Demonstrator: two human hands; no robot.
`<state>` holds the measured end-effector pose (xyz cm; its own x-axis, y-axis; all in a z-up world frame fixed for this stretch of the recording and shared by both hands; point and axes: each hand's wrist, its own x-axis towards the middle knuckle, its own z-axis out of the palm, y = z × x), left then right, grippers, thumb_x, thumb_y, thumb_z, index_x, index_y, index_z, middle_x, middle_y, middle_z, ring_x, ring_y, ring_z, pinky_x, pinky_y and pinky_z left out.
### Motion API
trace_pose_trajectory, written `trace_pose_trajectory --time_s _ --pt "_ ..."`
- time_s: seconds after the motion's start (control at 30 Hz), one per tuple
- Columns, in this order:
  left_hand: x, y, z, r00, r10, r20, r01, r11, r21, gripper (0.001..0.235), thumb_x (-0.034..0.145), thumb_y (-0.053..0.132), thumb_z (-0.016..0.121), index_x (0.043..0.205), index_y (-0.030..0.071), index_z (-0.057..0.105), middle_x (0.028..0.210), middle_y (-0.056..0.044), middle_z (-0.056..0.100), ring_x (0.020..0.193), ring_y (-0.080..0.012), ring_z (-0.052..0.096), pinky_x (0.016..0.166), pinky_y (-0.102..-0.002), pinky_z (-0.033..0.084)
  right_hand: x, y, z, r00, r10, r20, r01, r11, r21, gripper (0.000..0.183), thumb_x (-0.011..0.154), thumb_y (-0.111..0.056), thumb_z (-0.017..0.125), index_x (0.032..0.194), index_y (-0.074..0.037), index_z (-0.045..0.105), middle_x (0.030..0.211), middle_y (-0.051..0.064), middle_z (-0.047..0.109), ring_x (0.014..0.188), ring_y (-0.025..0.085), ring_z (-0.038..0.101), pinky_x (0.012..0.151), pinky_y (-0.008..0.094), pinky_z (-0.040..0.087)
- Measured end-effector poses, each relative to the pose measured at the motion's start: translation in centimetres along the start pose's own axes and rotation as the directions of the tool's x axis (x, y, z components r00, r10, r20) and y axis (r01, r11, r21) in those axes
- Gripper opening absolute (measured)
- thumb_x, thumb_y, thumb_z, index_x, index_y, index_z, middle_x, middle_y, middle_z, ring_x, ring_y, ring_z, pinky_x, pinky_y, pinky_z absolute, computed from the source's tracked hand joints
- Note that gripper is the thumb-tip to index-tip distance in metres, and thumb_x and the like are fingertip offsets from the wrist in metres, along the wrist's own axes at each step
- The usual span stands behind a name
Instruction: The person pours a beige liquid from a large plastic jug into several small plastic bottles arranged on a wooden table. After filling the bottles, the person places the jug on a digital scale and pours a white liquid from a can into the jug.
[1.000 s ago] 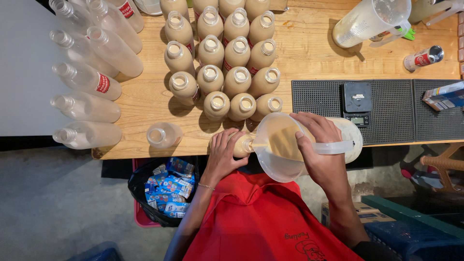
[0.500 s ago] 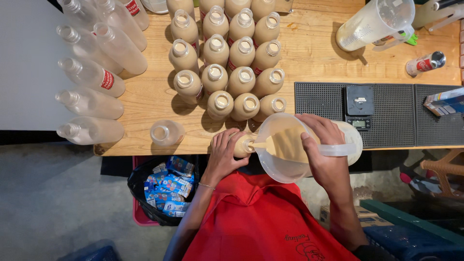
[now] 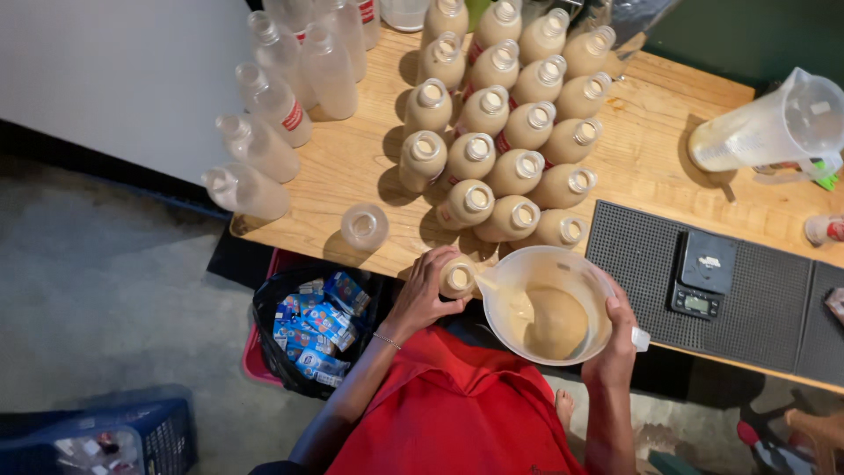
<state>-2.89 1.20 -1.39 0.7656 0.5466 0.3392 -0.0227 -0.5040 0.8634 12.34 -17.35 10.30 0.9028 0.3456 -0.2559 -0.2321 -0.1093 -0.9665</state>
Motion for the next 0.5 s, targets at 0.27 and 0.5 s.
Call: trace_pose_trajectory --time_s 0.27,0.5 --pt "0.5 1.2 -1.7 0.997 0.059 0.049 -0.062 0.996 0.066 0.063 0.081 0.028 0.071 0.130 0.007 0.037 0.130 -0.015 0.043 0.123 -0.0295 0.045 0.102 -0.042 0.037 -2.2 -1.1 5.0 0.974 0.226 -0.033 -0.193 0.891 0.410 0.060 0.076 -0.037 0.044 0.127 -0.006 0.051 0.120 0.013 0.057 0.110 0.028 0.053 0.094 0.037 0.043" --pt "2.3 0.7 -2.3 0.998 -0.019 -0.057 0.018 1.000 -0.026 0.060 0.083 0.010 0.070 0.132 0.009 0.034 0.133 -0.020 0.035 0.130 -0.0348 0.037 0.109 -0.042 0.032 -2.2 -0.6 5.9 0.988 0.152 -0.004 -0.136 0.893 0.429 0.058 0.076 -0.037 0.043 0.125 -0.006 0.051 0.121 0.013 0.056 0.113 0.029 0.052 0.096 0.039 0.042"
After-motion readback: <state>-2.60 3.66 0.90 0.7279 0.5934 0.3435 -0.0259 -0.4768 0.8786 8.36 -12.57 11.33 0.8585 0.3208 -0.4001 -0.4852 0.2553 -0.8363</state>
